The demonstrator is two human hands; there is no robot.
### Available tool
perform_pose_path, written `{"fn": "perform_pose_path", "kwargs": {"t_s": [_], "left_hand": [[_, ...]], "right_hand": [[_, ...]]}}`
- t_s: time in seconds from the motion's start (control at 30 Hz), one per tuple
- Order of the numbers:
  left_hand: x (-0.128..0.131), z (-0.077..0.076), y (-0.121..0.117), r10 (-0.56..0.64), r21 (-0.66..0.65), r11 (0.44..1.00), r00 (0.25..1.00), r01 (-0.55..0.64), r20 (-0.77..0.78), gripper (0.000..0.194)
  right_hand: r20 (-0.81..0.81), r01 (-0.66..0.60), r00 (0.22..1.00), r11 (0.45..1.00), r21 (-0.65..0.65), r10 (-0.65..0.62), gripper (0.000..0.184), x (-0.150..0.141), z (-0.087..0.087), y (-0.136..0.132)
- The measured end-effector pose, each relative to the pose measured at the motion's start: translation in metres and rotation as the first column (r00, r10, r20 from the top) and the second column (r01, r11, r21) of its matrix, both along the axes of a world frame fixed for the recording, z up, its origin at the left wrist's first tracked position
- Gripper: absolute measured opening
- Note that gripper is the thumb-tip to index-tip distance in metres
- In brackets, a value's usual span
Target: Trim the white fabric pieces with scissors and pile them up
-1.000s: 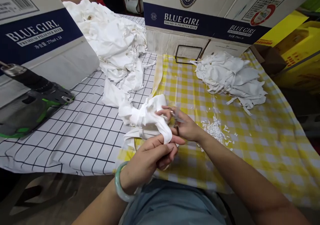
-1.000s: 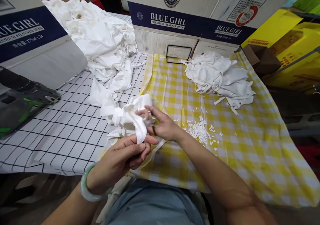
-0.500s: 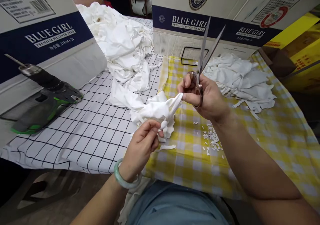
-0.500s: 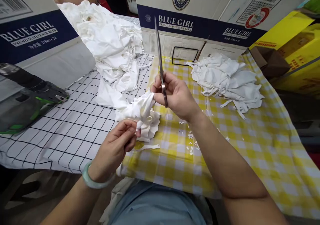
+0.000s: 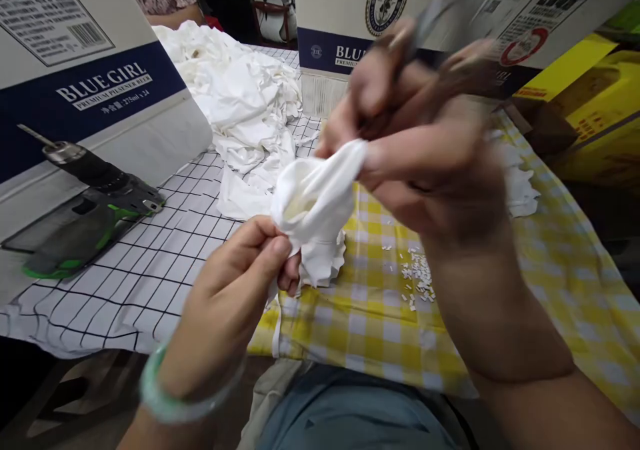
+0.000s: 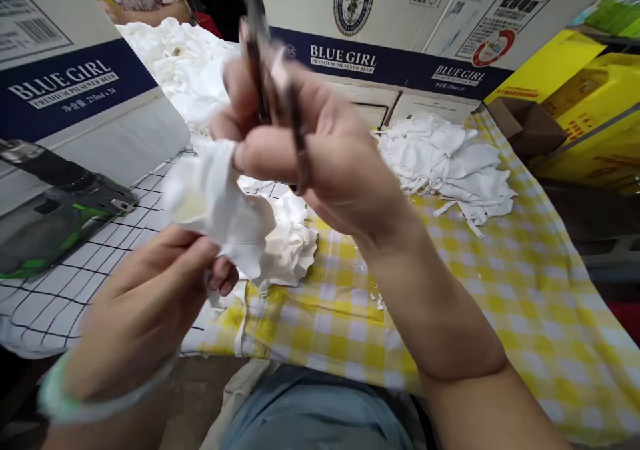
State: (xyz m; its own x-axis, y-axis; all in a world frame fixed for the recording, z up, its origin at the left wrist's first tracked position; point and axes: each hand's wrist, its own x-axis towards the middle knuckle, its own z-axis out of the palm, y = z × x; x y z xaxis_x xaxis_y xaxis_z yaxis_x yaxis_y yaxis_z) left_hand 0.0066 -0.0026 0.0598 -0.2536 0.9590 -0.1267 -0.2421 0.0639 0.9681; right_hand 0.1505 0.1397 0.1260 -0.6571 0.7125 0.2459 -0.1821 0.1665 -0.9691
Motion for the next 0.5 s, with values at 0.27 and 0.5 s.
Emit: {"fn": "perform_pose_path", "kwargs": {"t_s": [0.27, 0.5], "left_hand": [[0.002, -0.060, 0.006, -0.267, -0.134, 0.959, 0.954, 0.250, -0.134, 0.022], [-0.008, -0.060, 0.007, -0.270, -0.150, 0.951, 0.962, 0.272, 0.031, 0.022]], "right_hand": [[-0.012, 0.043, 0.999, 0.917, -0.397, -0.052, 0.029, -0.021, -0.102, 0.015], [0.127, 0.260, 0.963, 0.942, -0.210, -0.238, 0.027, 0.003, -0.094, 0.019]]}}
